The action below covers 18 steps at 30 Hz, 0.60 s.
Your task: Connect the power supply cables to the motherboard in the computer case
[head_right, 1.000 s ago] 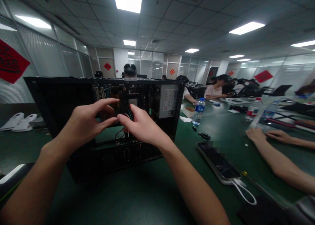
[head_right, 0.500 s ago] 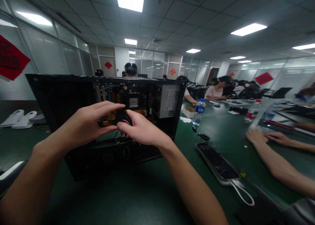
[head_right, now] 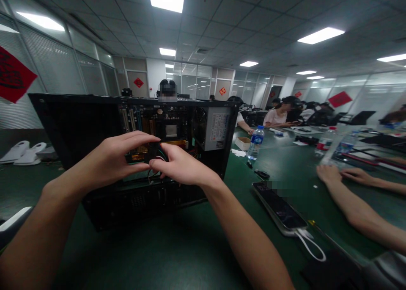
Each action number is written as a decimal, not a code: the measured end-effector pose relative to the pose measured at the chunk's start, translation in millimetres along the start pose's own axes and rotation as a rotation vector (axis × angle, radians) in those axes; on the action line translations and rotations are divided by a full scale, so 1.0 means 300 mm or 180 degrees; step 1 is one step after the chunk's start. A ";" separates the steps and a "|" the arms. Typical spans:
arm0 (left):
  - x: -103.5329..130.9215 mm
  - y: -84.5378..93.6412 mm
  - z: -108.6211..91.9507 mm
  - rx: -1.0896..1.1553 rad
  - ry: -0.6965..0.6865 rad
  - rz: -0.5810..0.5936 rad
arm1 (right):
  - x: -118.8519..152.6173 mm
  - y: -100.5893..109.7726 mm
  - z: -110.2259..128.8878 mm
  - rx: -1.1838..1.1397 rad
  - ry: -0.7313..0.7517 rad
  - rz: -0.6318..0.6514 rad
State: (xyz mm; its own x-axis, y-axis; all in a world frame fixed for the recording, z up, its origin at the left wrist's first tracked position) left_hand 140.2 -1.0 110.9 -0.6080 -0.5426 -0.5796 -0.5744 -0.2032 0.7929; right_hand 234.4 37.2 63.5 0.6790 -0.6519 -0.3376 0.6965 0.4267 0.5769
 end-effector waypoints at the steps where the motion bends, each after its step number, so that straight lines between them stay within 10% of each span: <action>1: 0.000 0.000 -0.002 0.0006 -0.0006 -0.0002 | 0.000 -0.001 0.000 0.0004 -0.0003 0.0007; 6: -0.003 0.017 -0.004 -0.0064 0.0049 -0.0126 | 0.025 0.047 0.036 0.0344 0.0343 0.0025; 12: 0.001 0.079 0.009 -0.0066 0.0219 -0.0419 | 0.091 0.257 0.092 0.1919 0.1062 -0.1862; 18: -0.003 0.056 0.028 0.0082 0.0259 -0.0309 | 0.067 0.125 0.080 0.3342 0.2035 -0.1948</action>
State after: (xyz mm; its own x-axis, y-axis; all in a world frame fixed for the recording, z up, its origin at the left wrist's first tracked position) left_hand 126.5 2.8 123.3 -0.5031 -0.5858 -0.6353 -0.6429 -0.2376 0.7282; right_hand 268.5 25.1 96.2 0.5167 -0.0409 -0.8552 0.6138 -0.6786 0.4034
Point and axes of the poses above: each hand's wrist, its own x-axis away from the middle knuckle, its own y-axis out of the back of the hand, z = x × y, the point moved 9 cm from there along -x, towards the middle knuckle, and after that the axes turned 12 degrees about x, right-handed, at the moved point
